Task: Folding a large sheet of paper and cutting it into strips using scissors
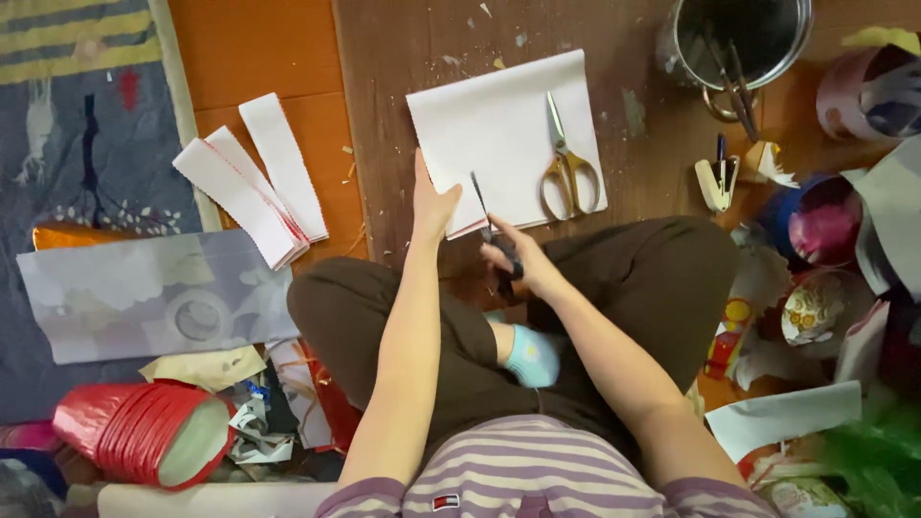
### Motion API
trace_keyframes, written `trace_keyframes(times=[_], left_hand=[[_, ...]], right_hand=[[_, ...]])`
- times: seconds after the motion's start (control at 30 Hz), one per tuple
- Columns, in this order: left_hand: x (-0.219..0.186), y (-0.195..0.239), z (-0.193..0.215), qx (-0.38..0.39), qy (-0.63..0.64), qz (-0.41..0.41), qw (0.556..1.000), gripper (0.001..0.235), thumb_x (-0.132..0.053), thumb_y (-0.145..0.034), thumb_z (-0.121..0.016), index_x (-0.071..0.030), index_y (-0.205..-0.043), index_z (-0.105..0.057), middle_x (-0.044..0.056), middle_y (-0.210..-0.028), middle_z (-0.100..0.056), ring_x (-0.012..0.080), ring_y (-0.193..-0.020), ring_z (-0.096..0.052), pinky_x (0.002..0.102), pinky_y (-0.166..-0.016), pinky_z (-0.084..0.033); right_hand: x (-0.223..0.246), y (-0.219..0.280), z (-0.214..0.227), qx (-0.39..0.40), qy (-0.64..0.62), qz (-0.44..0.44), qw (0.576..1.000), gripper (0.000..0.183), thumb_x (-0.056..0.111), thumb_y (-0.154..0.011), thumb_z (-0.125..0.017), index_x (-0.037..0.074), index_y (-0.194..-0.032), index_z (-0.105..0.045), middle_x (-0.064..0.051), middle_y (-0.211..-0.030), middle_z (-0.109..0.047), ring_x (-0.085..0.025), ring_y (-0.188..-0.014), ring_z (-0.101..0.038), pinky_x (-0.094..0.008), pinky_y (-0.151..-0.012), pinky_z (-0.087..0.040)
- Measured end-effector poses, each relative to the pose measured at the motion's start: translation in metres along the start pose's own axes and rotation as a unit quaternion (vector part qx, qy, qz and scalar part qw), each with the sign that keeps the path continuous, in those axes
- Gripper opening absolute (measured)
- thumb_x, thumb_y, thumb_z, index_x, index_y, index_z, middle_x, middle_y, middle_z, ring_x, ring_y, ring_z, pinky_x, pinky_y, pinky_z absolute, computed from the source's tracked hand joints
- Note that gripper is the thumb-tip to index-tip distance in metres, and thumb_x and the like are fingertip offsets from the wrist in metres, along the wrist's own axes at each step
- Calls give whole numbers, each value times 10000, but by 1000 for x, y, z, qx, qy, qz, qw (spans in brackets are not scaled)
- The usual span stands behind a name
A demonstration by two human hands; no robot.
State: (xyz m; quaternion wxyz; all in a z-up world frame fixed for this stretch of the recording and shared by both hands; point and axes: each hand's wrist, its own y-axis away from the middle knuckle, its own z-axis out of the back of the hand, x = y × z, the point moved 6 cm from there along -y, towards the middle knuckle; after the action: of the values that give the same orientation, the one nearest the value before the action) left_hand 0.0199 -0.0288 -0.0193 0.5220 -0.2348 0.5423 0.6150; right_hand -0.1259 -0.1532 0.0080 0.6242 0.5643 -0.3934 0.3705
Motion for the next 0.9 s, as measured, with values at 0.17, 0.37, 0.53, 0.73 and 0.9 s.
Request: trace_keyframes(times=[0.17, 0.37, 0.53, 0.73, 0.9], left_hand=[[-17, 10, -5, 34, 3, -26, 999, 975, -19, -773, -678, -141, -1569, -129, 185, -1604, -204, 410, -1454, -228, 522, -1205, -232], [-5, 10, -8, 31, -24, 36, 999, 970, -94, -774, -689, -255, -1564, -150, 104, -1597, -265, 367, -1428, -312, 491, -1185, -292], [-27, 14, -5, 57, 19, -1, 998, 966, -62, -772, -670, -189, -1572, -144, 172, -1604, -215, 391, -1448, -250, 512, -1192, -236], [-34, 22, -6, 68, -40, 11, 997, 947, -110, -822, -673, -328, -1556, -116, 222, -1550, -306, 505, -1352, -355, 569, -1154, -313], [-16, 15, -12, 50, -43, 15, 998, 962, -86, -792, -683, -333, -1555, -151, 170, -1570, -303, 489, -1348, -374, 567, -1131, -329]], right_hand=[[41, -16, 0, 31, -73, -38, 996, 696, 264, -916, -683, 161, -1511, -339, -122, -705, -639, -242, -605, -672, -312, -562, -550], [0, -27, -5, -20, -18, -32, 999, 720, 288, -873, -756, 161, -1486, -400, -85, -631, -624, -179, -545, -636, -282, -489, -466], [-5, -34, 11, -3, -29, -40, 999, 663, 379, -888, -720, 202, -1469, -454, -93, -823, -657, -164, -743, -607, -271, -707, -472], [12, -55, 9, -3, 20, -18, 1000, 726, 485, -895, -683, 179, -1489, -399, -295, -1411, -463, -447, -1331, -407, -522, -1110, -325], [-9, -65, -3, -64, -23, 31, 997, 742, 323, -872, -761, 96, -1483, -407, -17, -637, -567, -123, -582, -542, -212, -551, -408]])
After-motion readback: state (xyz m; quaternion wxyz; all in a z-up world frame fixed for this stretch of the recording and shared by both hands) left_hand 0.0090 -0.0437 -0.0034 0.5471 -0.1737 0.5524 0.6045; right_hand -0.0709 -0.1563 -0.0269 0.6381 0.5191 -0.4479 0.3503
